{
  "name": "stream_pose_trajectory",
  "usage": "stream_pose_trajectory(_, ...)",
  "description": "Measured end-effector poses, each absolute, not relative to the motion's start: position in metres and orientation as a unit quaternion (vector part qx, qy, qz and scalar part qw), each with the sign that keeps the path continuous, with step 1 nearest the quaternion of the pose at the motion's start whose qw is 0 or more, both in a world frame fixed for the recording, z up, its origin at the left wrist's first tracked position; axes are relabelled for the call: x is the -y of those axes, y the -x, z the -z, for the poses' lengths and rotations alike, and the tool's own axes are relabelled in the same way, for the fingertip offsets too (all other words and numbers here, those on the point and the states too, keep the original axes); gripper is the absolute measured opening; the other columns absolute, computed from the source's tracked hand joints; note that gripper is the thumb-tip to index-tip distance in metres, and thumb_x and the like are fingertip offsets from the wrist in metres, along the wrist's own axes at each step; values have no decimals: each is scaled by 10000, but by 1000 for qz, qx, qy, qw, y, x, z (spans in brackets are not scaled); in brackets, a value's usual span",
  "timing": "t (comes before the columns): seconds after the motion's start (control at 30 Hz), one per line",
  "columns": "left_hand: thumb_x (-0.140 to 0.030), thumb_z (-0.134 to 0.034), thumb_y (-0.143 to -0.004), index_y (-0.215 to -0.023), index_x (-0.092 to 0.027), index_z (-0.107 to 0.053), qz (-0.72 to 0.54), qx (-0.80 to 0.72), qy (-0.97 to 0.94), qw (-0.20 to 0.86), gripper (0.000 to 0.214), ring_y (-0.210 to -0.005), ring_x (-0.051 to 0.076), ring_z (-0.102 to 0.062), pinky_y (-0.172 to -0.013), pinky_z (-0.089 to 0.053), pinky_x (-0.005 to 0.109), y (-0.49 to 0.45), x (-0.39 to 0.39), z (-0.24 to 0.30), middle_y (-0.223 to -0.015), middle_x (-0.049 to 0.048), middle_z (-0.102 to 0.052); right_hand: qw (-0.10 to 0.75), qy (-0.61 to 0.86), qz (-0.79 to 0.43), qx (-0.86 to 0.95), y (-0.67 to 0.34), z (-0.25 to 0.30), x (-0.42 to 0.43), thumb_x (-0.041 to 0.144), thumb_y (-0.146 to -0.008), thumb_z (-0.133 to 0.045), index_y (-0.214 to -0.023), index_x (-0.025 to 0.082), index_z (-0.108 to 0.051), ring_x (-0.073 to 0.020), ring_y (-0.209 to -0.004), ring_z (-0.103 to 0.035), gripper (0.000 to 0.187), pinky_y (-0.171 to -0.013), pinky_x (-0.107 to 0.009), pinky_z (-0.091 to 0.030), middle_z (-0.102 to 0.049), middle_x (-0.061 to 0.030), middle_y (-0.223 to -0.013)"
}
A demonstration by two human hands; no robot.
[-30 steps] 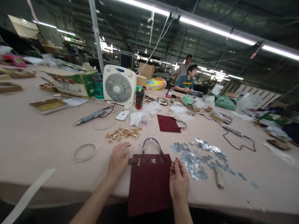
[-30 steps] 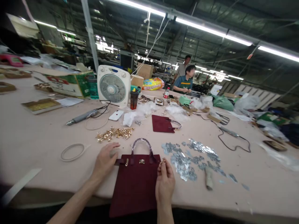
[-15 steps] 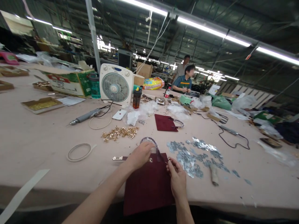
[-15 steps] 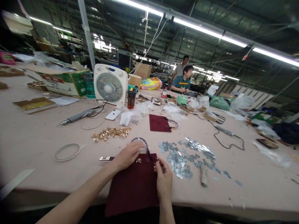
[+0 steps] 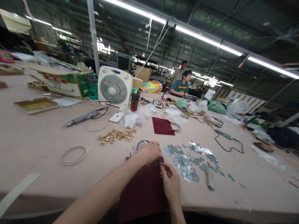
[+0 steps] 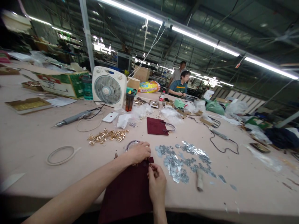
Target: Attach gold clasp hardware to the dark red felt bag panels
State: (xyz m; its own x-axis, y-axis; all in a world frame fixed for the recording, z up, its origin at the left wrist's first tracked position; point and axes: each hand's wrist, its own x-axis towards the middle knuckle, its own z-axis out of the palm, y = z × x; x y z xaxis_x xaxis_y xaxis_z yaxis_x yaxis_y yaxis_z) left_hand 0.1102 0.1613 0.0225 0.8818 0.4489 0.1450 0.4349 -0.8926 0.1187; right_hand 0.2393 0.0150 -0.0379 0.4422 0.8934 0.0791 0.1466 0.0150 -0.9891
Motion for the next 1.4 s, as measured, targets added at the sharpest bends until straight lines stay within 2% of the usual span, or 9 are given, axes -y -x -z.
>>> stream_pose_trajectory(0.2,-203,-661,-914,-922,-211,-736,-48,-186,-981,34,76,-1113,255,-621,-936,-439,347,-115,-163,-37,-1066,102,-778,547,638,-291,457,-234,37,-15,538,-878,-679,-1048,176,-753,-219,-751,-695,406,-663,-293,-556,-756,-83,-889)
stream_pose_trajectory(0.43,-215,-683,-880,-973,-212,-718,-46,-207,-974,74,99,-1053,307,-673,-859,-483,391,-121,-158,-43,-1059,138,-772,535,632,-252,501,-231,37,-16,478,-918,-645,-1032,181,-764,-238,-811,-729,339,-720,-314,-593,-776,-108,-977)
stream_pose_trajectory(0.6,-290,-747,-815,-1089,-265,-717,-72,-237,-956,159,277,-973,304,-729,-802,-528,374,-136,-154,-48,-1069,101,-783,522,631,-213,533,-231,41,-18,449,-948,-609,-1055,187,-749,-248,-845,-725,316,-763,-332,-586,-775,-109,-1004)
stream_pose_trajectory(0.67,-357,-673,-889,-1138,-248,-708,-104,-263,-938,199,274,-993,312,-737,-820,-540,383,-143,-148,-50,-1069,115,-783,511,636,-189,547,-230,39,-18,441,-949,-600,-1037,194,-748,-260,-869,-721,301,-782,-341,-573,-777,-109,-1001)
stream_pose_trajectory(0.77,-483,-436,-1027,-1182,-245,-685,-160,-283,-907,267,378,-980,265,-751,-828,-554,348,-150,-138,-51,-1039,83,-787,501,644,-165,554,-230,34,-20,446,-943,-591,-1045,200,-749,-273,-870,-712,309,-791,-354,-560,-779,-110,-984)
stream_pose_trajectory(0.9,-434,-230,-1083,-1275,-251,-599,-230,-302,-862,335,455,-848,156,-748,-756,-559,256,-146,-128,-43,-1011,7,-776,531,664,-130,511,-235,35,-25,488,-919,-612,-1039,191,-763,-250,-769,-692,354,-715,-342,-560,-777,-108,-924)
stream_pose_trajectory(1.1,-259,-476,-956,-1069,-190,-640,-285,-409,-814,299,210,-1064,231,-664,-957,-519,358,-110,-129,-20,-1134,100,-703,565,663,-226,436,-251,41,-37,549,-856,-685,-1021,172,-755,-211,-625,-691,418,-533,-297,-552,-766,-88,-849)
stream_pose_trajectory(1.2,-326,-584,-915,-1075,-205,-640,-252,-440,-816,276,208,-1062,255,-652,-955,-512,385,-90,-127,-11,-1140,95,-688,570,650,-281,416,-259,41,-41,552,-823,-728,-992,154,-739,-190,-551,-655,433,-477,-273,-521,-730,-60,-730)
stream_pose_trajectory(1.4,-636,-867,-605,-1092,-172,-672,-140,-464,-846,221,700,-1170,402,-604,-1025,-480,498,-87,-119,-9,-1205,174,-676,571,630,-309,426,-264,43,-43,537,-800,-767,-981,152,-733,-162,-534,-608,426,-462,-255,-473,-716,-51,-730)
